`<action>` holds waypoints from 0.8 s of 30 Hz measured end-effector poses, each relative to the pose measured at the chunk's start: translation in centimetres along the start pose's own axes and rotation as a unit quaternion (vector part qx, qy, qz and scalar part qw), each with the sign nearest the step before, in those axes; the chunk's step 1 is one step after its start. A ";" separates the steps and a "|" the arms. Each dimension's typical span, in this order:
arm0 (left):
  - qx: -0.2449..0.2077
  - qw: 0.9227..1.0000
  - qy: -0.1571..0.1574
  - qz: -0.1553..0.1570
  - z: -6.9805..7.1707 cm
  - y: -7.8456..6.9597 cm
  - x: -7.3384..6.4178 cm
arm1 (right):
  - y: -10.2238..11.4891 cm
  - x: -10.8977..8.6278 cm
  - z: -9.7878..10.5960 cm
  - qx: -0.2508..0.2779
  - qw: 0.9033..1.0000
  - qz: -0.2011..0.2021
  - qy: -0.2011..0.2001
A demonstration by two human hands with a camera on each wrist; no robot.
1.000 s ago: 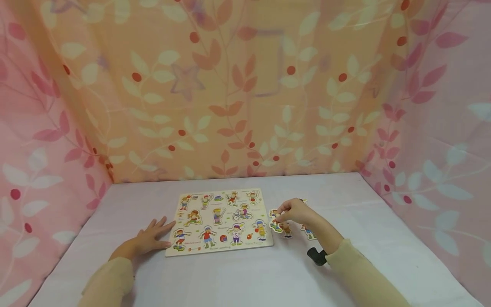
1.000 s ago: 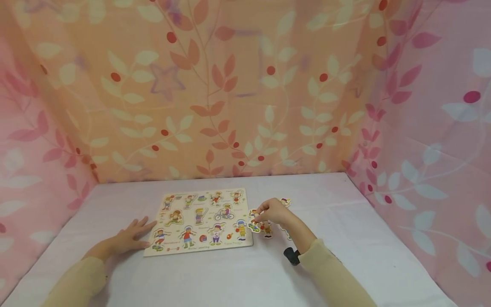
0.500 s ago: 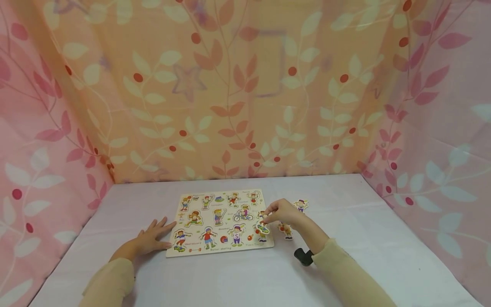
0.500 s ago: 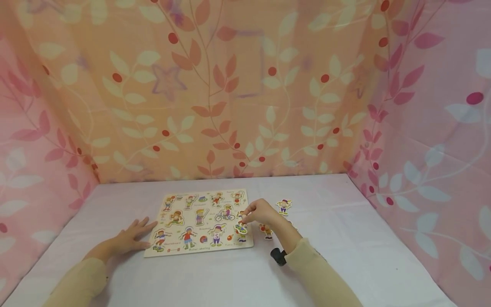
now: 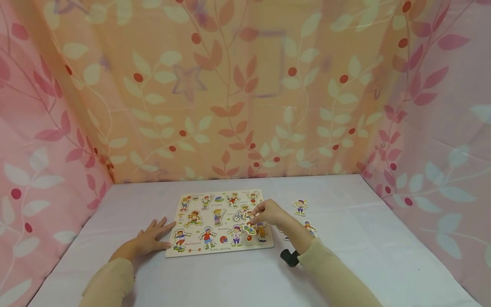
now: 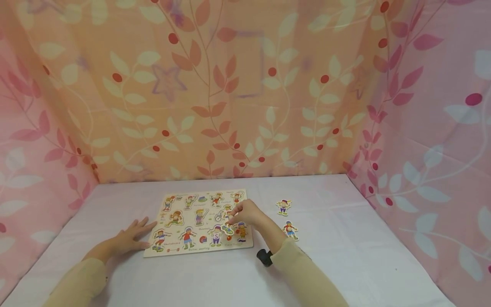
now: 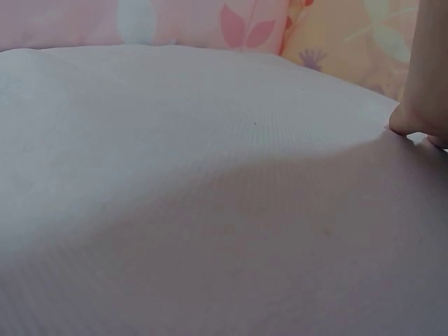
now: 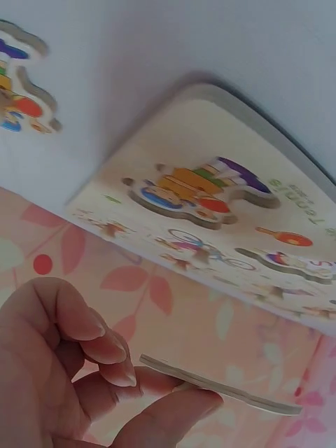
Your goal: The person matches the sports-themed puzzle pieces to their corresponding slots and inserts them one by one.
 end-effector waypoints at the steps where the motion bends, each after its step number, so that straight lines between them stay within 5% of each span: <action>1: -0.001 1.000 -0.001 0.000 0.0 0.0 0.0 | 0.1 0.1 -0.3 0.005 1.000 0.002 0.003; 24: -0.008 1.000 -0.001 0.006 0.1 -0.2 -0.2 | 1.6 1.5 -4.9 0.042 0.999 0.011 0.015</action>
Point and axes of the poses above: each hand's wrist, its own x-axis towards the middle knuckle, its own z-axis out of the back of the hand, y = z × x, the point moved 7 cm from there along x, towards the middle knuckle
